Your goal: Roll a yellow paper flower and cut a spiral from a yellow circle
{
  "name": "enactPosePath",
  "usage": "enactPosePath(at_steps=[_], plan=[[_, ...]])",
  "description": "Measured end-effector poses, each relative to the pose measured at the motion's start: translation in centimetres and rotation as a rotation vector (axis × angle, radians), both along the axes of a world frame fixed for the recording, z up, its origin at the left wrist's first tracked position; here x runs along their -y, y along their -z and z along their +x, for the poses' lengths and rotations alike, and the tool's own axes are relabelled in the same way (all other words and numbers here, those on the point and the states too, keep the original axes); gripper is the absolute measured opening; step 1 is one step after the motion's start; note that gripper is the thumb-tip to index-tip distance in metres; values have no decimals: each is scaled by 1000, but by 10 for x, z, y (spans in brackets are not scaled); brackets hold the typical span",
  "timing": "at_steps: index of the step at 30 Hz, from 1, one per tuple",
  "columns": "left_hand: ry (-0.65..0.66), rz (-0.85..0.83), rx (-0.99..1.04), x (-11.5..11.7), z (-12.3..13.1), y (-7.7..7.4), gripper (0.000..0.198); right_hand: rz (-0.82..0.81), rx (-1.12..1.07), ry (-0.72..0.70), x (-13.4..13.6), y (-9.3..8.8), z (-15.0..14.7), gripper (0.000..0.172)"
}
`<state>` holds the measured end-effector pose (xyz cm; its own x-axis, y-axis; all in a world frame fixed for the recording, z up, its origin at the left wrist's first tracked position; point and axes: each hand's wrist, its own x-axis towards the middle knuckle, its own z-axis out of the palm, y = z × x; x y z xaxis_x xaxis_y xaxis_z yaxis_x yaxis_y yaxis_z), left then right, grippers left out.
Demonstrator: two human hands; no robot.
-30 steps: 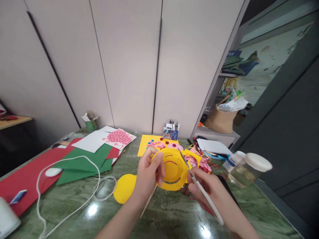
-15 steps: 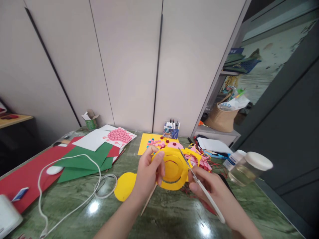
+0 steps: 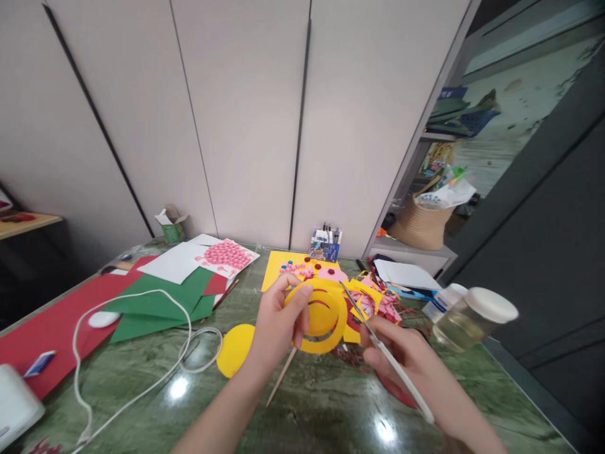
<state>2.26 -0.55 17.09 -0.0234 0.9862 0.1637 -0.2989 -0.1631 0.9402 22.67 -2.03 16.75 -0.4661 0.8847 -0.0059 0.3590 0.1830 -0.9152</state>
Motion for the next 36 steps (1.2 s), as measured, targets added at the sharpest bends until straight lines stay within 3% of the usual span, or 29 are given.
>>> enactPosePath(at_steps=[20,28,36], plan=[[-168,21,-173,-3,-12,-4,22,-48,-17,-64,-1,-1,6,25],[-145,-20,-250,0,-20,-13,23,-84,16,-112,-2,-5,6,29],[-56,-38,-347,-3,-31,-11,23,-100,70,-163,-5,-5,5,37]])
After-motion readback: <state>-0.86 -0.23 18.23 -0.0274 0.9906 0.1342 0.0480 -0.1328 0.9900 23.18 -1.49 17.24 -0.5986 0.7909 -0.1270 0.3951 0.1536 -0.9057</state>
